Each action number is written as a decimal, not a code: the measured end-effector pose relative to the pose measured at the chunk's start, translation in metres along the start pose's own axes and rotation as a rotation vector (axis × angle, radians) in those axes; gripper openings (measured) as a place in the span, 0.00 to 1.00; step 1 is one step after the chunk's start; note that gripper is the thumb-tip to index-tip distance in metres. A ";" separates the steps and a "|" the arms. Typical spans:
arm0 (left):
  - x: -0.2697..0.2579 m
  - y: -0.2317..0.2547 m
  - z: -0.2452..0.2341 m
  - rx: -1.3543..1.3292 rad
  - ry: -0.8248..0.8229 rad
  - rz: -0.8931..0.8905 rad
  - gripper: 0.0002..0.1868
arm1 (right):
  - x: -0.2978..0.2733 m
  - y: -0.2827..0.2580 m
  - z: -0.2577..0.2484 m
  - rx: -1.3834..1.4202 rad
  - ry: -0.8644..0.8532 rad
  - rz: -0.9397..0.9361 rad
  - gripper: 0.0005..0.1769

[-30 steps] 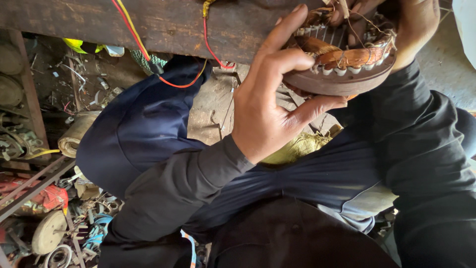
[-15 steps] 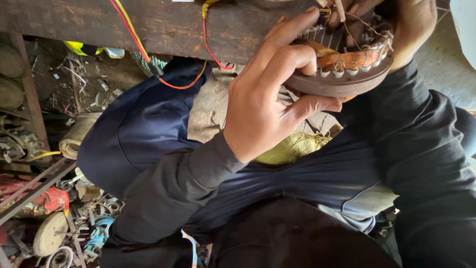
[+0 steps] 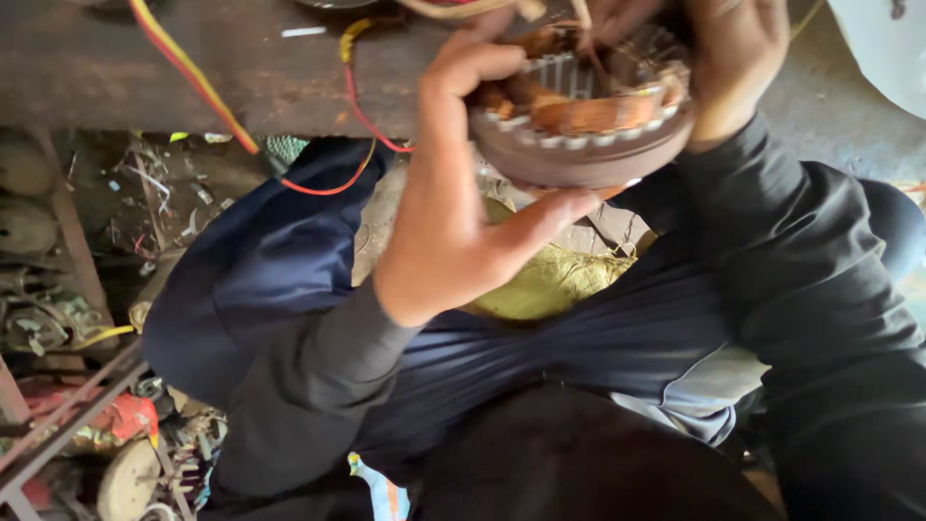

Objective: The person disassembles a small electric motor, removes the rotor, and inspects the copper windings and internal components. They use a small wrench to loosen a screw and manipulate the wires and parts by hand.

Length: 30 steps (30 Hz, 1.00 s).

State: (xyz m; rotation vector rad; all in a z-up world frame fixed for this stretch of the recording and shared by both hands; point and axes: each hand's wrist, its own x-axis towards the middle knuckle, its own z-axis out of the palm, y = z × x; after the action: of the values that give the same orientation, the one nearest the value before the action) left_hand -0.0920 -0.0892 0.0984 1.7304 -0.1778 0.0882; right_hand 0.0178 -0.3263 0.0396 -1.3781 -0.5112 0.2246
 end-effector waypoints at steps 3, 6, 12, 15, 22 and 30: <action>0.001 -0.002 -0.006 -0.039 -0.076 -0.080 0.50 | -0.001 -0.013 0.015 -0.043 -0.010 0.010 0.25; 0.003 -0.002 -0.007 -0.072 -0.102 -0.117 0.51 | 0.001 -0.028 0.030 -0.111 -0.027 0.001 0.29; 0.009 0.001 -0.011 -0.182 -0.119 -0.089 0.51 | 0.001 -0.059 0.031 -0.326 -0.092 0.000 0.30; 0.011 0.003 -0.011 -0.205 -0.138 -0.174 0.53 | 0.005 -0.073 0.024 -0.396 -0.095 -0.100 0.23; 0.012 0.002 -0.004 -0.180 -0.082 -0.007 0.51 | -0.002 -0.116 0.021 -0.837 -0.212 -0.099 0.18; 0.007 -0.001 0.009 -0.036 -0.025 -0.064 0.54 | -0.003 -0.114 0.011 -1.087 -0.288 -0.225 0.09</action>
State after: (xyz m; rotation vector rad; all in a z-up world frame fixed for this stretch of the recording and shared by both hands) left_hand -0.0852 -0.0979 0.0969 1.7007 -0.1416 0.0169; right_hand -0.0062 -0.3401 0.1509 -2.3302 -1.1165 -0.0720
